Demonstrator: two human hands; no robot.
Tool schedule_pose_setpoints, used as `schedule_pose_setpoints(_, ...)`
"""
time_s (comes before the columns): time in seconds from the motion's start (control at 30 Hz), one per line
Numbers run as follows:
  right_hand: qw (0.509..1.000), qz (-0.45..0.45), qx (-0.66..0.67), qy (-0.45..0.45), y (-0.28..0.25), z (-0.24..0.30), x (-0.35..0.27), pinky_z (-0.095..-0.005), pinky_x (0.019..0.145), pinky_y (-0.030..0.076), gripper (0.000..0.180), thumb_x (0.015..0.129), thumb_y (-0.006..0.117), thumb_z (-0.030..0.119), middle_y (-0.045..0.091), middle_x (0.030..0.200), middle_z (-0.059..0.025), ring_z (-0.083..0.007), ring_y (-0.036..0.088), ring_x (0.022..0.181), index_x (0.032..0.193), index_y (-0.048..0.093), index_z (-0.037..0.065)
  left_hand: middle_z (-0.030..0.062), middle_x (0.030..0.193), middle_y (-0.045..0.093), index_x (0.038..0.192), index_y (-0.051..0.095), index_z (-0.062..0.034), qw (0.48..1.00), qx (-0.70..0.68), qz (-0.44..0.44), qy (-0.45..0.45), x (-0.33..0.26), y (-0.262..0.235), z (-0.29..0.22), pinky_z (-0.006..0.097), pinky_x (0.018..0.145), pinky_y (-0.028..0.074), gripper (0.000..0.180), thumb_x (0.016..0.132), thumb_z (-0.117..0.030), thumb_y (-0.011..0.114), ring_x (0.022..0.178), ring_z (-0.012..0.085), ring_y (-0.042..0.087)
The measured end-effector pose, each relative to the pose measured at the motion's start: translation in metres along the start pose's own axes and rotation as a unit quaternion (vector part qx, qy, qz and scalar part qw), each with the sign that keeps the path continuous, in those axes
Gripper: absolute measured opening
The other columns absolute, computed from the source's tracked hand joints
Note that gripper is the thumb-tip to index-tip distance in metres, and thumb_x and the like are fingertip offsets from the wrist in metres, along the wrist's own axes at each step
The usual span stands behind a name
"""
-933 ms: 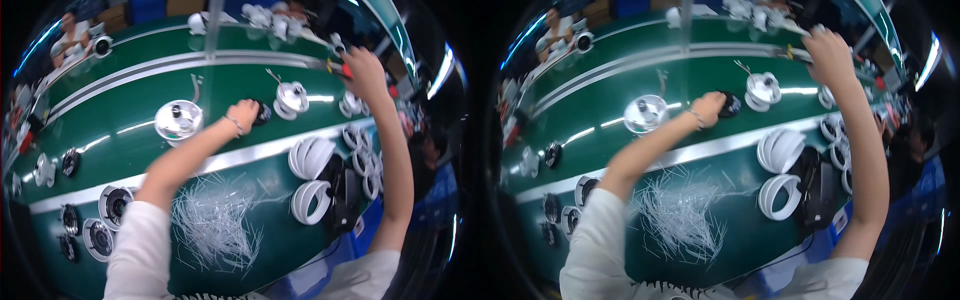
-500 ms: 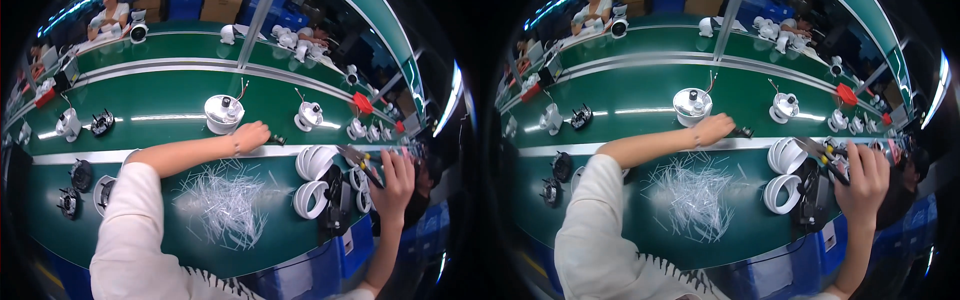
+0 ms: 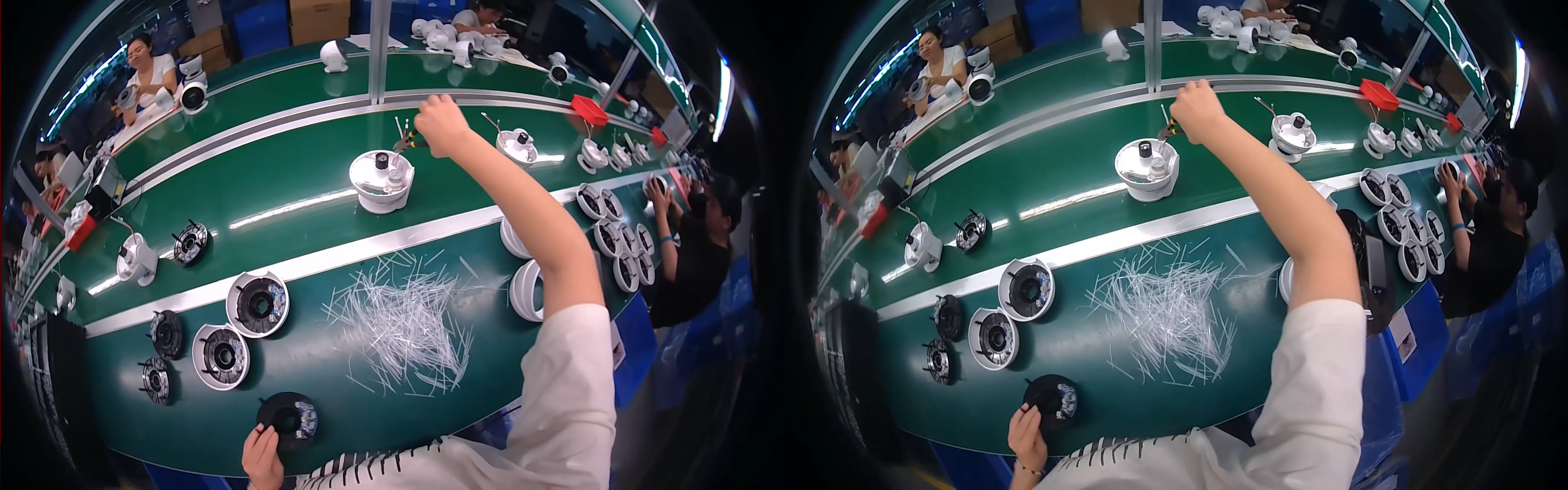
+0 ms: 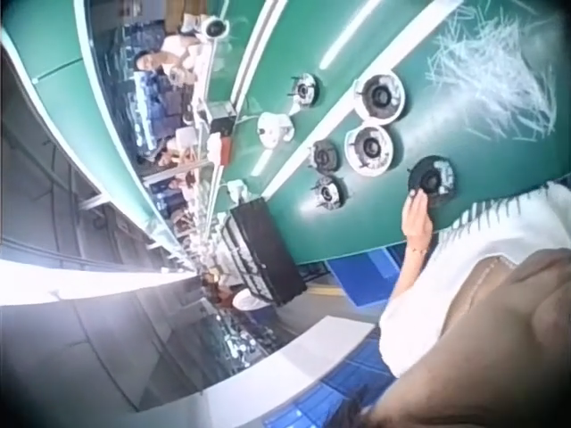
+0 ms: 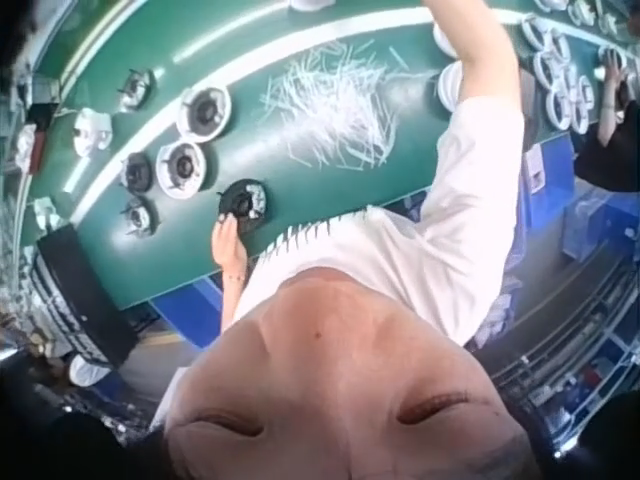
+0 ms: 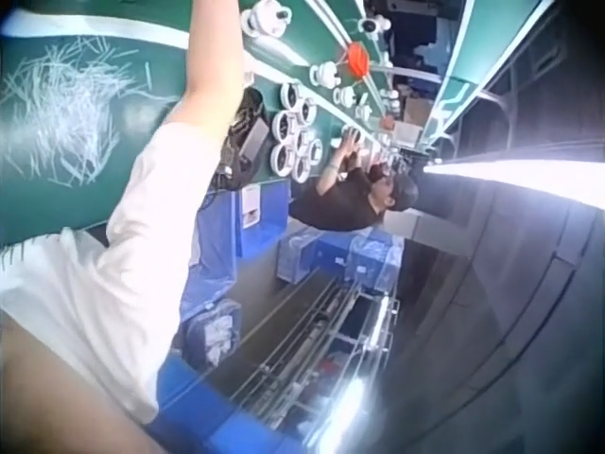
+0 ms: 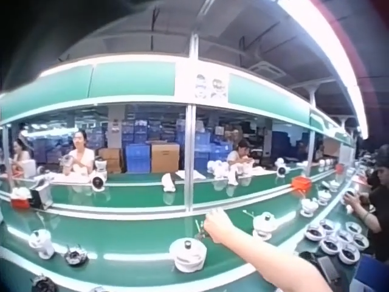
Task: Trim excess plastic and assemble lighting fixture housing components on an assembly line.
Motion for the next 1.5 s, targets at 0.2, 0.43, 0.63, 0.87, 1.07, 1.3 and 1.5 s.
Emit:
schedule_pose_setpoints(0.2, 0.999, 0.026, 0.012, -0.034, 0.027, 0.013, 0.016, -0.0325, 0.073, 0.038, 0.028, 0.053, 0.07, 0.018, 0.059, 0.087, -0.006, -0.0215, 0.053, 0.088, 0.08, 0.065, 0.012, 0.0206, 0.124, 0.04, 0.117, 0.042, 0.0014, 0.991, 0.057, 0.009, -0.122, -0.029, 0.025, 0.012, 0.052, 0.096, 0.024, 0.046, 0.072, -0.002, 0.049, 0.118, 0.0461, 0.027)
schedule_pose_setpoints(0.43, 0.999, 0.042, 0.019, -0.02, 0.054, -0.006, 0.025, -0.0319, 0.072, 0.038, 0.028, 0.054, 0.07, 0.021, 0.059, 0.087, -0.0057, -0.0211, 0.053, 0.088, 0.081, 0.065, 0.012, 0.0231, 0.122, 0.041, 0.113, 0.046, 0.0017, 0.988, 0.071, -0.016, -0.133, -0.012, 0.038, 0.005, 0.052, 0.095, 0.026, 0.042, 0.071, -0.002, 0.05, 0.115, 0.0475, 0.03)
schedule_pose_setpoints(0.63, 0.998, 0.049, 0.038, -0.017, 0.07, -0.01, 0.027, -0.0314, 0.07, 0.041, 0.025, 0.056, 0.07, 0.018, 0.061, 0.083, -0.0049, -0.0209, 0.057, 0.085, 0.079, 0.064, 0.013, 0.0241, 0.119, 0.042, 0.111, 0.047, 0.0016, 0.989, 0.073, -0.01, -0.131, -0.006, 0.032, 0.01, 0.052, 0.094, 0.027, 0.041, 0.07, -0.002, 0.052, 0.114, 0.0477, 0.031)
schedule_pose_setpoints(0.87, 0.987, 0.08, 0.124, 0.07, 0.065, -0.03, 0.007, -0.0346, 0.065, 0.049, 0.018, 0.055, 0.066, 0.011, 0.059, 0.079, -0.0105, -0.0265, 0.059, 0.077, 0.073, 0.063, 0.008, 0.0222, 0.122, 0.041, 0.109, 0.046, 0.0019, 0.981, 0.086, 0.005, -0.176, -0.027, 0.035, 0.023, 0.05, 0.094, 0.025, 0.034, 0.075, 0.003, 0.042, 0.119, 0.0463, 0.026)
schedule_pose_setpoints(1.07, 0.994, 0.034, 0.102, 0.037, 0.08, -0.044, 0.002, -0.0348, 0.071, 0.046, 0.022, 0.054, 0.066, 0.014, 0.058, 0.083, -0.0098, -0.0252, 0.056, 0.083, 0.074, 0.061, 0.007, 0.0234, 0.124, 0.039, 0.111, 0.045, 0.0007, 0.983, 0.062, -0.002, -0.173, -0.028, 0.032, 0.036, 0.051, 0.094, 0.023, 0.035, 0.076, 0.0, 0.043, 0.118, 0.0468, 0.026)
schedule_pose_setpoints(1.3, 0.994, 0.07, 0.081, 0.011, 0.102, -0.041, 0.009, -0.0337, 0.071, 0.042, 0.039, 0.047, 0.069, 0.023, 0.054, 0.083, -0.0077, -0.0241, 0.052, 0.083, 0.083, 0.061, 0.009, 0.0236, 0.121, 0.041, 0.109, 0.046, 0.0031, 0.98, 0.053, -0.018, -0.192, -0.034, 0.036, 0.033, 0.051, 0.094, 0.025, 0.034, 0.076, 0.001, 0.042, 0.117, 0.0467, 0.029)
schedule_pose_setpoints(1.5, 0.992, 0.088, 0.09, 0.023, 0.109, -0.031, 0.019, -0.0326, 0.072, 0.042, 0.034, 0.047, 0.068, 0.02, 0.057, 0.085, -0.0069, -0.0228, 0.053, 0.087, 0.079, 0.062, 0.01, 0.0243, 0.121, 0.041, 0.107, 0.046, 0.0047, 0.981, 0.039, -0.009, -0.189, -0.03, 0.036, 0.042, 0.05, 0.093, 0.025, 0.032, 0.075, 0.003, 0.042, 0.115, 0.0473, 0.03)
Point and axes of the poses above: each hand's wrist, its own x-axis towards the middle knuckle, its own y-axis out of the palm, z = x × y, the point moved 5 cm from there along x, towards the middle knuckle
